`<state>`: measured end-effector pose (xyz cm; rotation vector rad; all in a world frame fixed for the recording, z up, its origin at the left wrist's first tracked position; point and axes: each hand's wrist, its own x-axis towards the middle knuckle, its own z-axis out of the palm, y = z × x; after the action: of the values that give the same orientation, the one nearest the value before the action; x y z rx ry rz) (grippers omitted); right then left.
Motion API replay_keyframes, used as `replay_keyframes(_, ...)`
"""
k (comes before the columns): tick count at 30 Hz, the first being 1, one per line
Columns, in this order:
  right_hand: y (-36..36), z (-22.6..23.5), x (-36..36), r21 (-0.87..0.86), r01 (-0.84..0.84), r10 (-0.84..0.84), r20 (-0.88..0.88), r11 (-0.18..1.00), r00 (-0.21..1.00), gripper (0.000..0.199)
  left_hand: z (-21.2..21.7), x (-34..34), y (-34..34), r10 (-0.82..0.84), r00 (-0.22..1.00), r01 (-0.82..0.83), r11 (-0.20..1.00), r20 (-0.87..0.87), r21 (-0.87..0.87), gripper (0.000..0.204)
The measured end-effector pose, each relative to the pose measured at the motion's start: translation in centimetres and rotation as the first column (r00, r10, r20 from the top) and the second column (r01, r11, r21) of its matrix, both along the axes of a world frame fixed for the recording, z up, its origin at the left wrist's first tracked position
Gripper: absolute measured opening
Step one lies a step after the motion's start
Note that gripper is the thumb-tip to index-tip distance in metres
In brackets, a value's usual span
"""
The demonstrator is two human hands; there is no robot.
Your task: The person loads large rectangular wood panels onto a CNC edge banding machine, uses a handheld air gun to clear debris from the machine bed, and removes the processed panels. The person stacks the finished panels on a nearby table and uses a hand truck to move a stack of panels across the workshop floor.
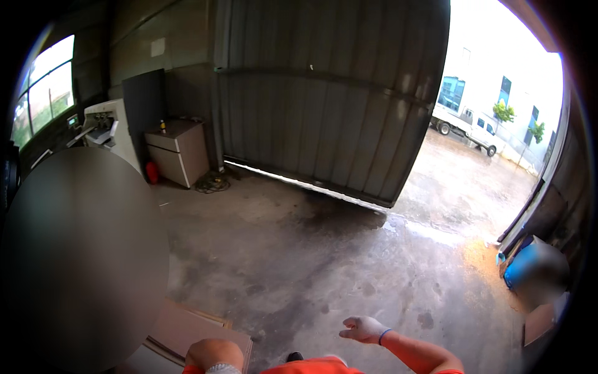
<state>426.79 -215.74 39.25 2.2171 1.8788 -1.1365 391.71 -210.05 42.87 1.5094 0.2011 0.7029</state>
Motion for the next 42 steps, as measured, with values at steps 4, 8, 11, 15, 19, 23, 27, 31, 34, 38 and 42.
replay_keyframes(4, 9.1, -2.7, 5.5, -0.067, 0.132, -0.138, -0.103, 0.989, 0.985, 0.069, 1.6, 1.9, 9.1, -0.018, 1.0, 0.019, 0.997, -0.009, 0.071, 0.017)
replay_keyframes(8, 17.4, -6.5, 6.0, -0.048, 0.216, -0.221, -0.163, 0.975, 0.962, 0.072, 5.6, 0.6, 17.6, -0.218, 0.948, 0.123, 0.924, 0.234, 0.363, 0.017)
replay_keyframes(11, 25.0, -9.4, 5.1, -0.123, 0.128, -0.148, -0.173, 0.984, 0.974, 0.074, 8.0, -1.7, 23.7, -0.579, 0.664, 0.198, 0.746, 0.473, 0.636, 0.017)
replay_keyframes(15, 39.1, -8.2, 3.0, -0.256, 0.019, -0.079, -0.226, 0.967, 0.971, 0.058, 9.7, -4.3, 30.2, -0.868, 0.206, 0.194, 0.489, 0.452, 0.851, 0.017)
replay_keyframes(19, 54.4, -4.8, -2.2, -0.134, -0.112, 0.088, -0.173, 0.985, 0.981, 0.052, 12.2, -7.2, 42.8, -0.657, 0.542, 0.024, 0.636, 0.525, 0.771, 0.017)
replay_keyframes(23, 70.0, -2.7, -12.0, -0.112, -0.422, 0.421, -0.027, 0.9, 0.906, 0.056, 12.0, -12.6, 53.9, -0.38, 0.754, -0.152, 0.693, 0.536, 0.705, 0.018)
replay_keyframes(27, 82.0, -4.2, -26.2, -0.135, -0.591, 0.588, -0.067, 0.795, 0.806, 0.061, 11.8, -21.0, 62.4, -0.216, 0.821, -0.272, 0.665, 0.528, 0.695, 0.02)
replay_keyframes(31, 89.7, -5.4, -42.1, -0.054, -0.725, 0.718, -0.105, 0.686, 0.688, 0.069, 14.2, -33.3, 68.9, -0.001, 0.866, -0.405, 0.584, 0.5, 0.703, 0.022)
replay_keyframes(34, 94.6, -5.7, -50.2, -0.067, -0.71, 0.675, -0.261, 0.701, 0.69, 0.072, 16.8, -41.4, 72.7, 0.139, 0.874, -0.472, 0.466, 0.465, 0.749, 0.025)
replay_keyframes(38, 101.8, -7.4, -60.7, -0.07, -0.705, 0.677, -0.23, 0.705, 0.699, 0.06, 15.0, -52.7, 76.4, -0.018, 0.871, -0.475, 0.221, 0.491, 0.852, 0.02)
replay_keyframes(42, 110.2, -18.8, -68.1, -0.184, -0.752, 0.748, -0.102, 0.633, 0.655, 0.086, 17.5, -64.7, 82.6, -0.185, 0.9, -0.196, 0.638, 0.395, 0.745, 0.02)
